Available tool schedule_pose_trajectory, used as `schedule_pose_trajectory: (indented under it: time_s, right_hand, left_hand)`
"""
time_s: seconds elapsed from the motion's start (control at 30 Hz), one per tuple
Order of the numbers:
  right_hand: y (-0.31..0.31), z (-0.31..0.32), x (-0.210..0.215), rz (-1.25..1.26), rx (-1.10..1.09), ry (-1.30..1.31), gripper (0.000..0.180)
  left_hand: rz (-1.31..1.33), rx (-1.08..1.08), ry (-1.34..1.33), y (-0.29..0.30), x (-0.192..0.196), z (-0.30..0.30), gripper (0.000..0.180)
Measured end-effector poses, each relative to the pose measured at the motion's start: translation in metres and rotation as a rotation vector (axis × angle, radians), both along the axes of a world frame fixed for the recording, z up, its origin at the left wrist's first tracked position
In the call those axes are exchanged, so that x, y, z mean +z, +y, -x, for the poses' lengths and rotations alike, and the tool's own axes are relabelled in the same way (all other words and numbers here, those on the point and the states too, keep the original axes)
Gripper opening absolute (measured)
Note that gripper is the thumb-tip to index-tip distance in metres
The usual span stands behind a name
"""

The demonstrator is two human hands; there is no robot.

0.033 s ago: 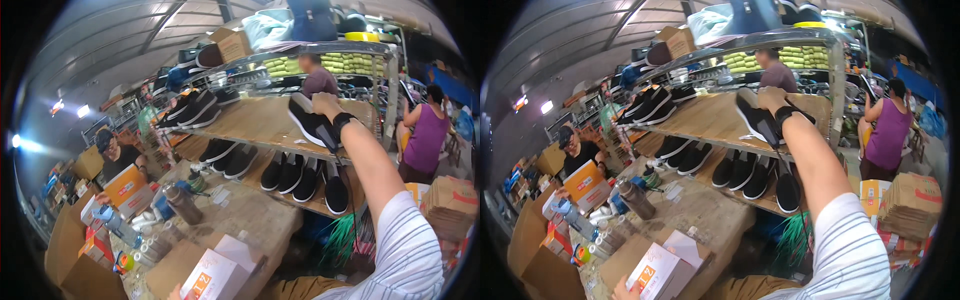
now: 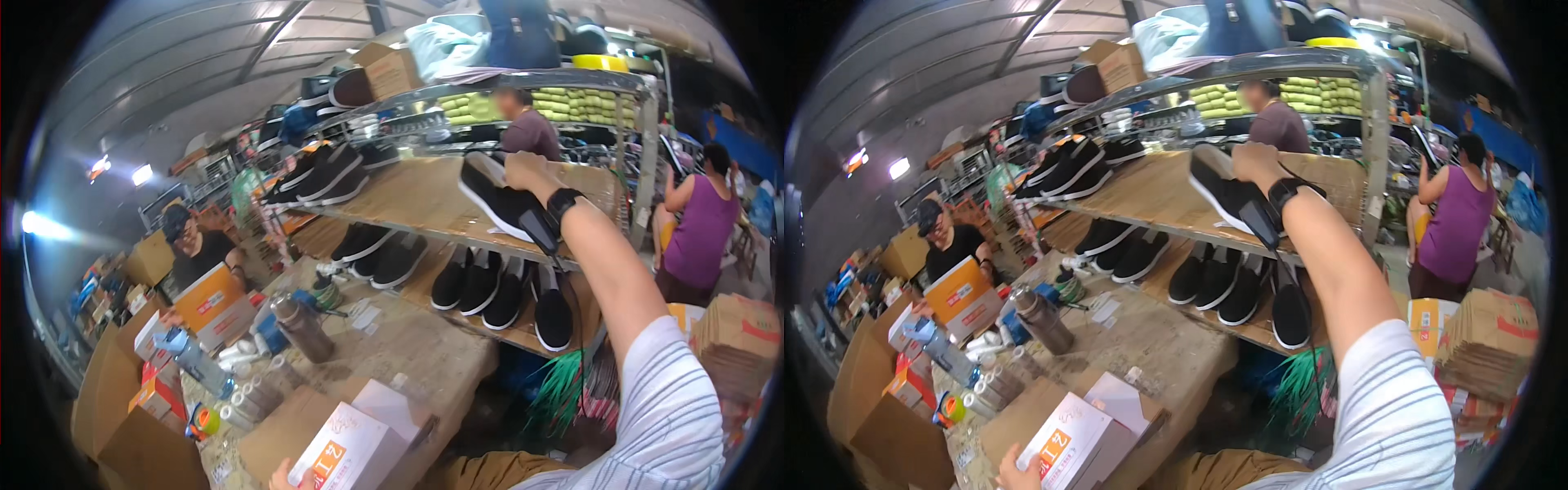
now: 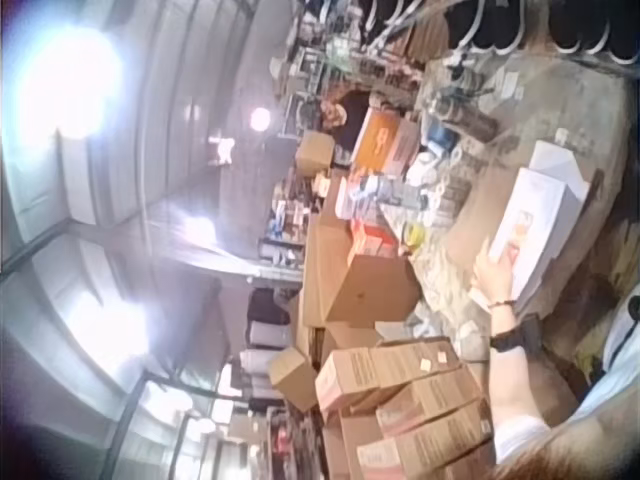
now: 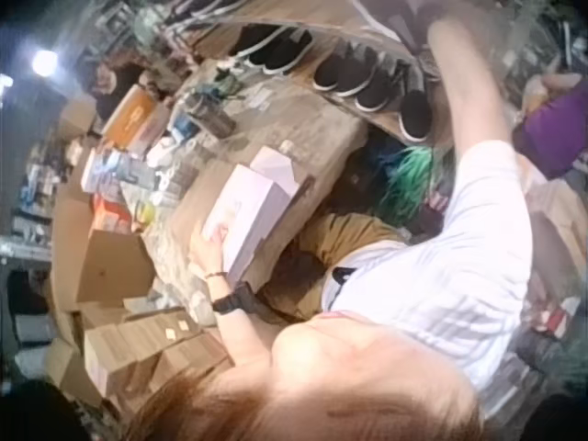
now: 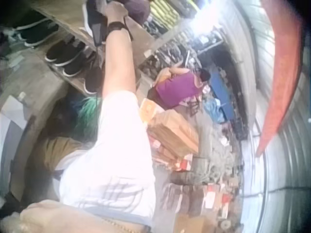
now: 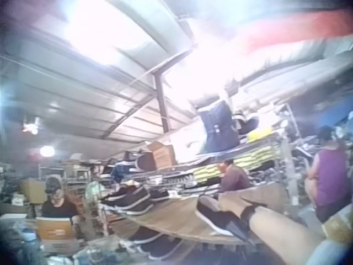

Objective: The recorder is assembling cardboard boxes, placing pairs of black shoes inside them, and stacking the packed boxes into a larger container.

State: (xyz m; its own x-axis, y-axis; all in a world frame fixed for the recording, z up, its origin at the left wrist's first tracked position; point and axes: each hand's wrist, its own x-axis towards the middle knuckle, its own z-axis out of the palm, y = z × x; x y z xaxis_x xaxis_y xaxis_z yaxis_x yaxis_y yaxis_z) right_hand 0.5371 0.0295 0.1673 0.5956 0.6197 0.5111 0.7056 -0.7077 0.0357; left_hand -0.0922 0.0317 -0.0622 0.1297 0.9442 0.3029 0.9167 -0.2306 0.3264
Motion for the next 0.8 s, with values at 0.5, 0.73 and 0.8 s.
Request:
schedule_pose_trajectory:
  time_s: [0.5,0.73,0.8]
  right_hand:
    - [0.017,0.282,-0.16,-0.349,1.635,1.943,0.034]
    - [0.016,0.329,-0.22,-0.092,1.323,2.592,0.038]
    - [0.007,0.322,-0.225,-0.028,1.37,2.538,0.037]
  left_hand:
    - [-0.202,-0.184,-0.579,-0.033,-0.009,-0.068,0.044]
    - [-0.425,-0.179,-0.823,-0.027,0.036,-0.06,0.046]
    - [-0.595,-0.075,-0.354,-0.02,0.02,-0.041,0.044]
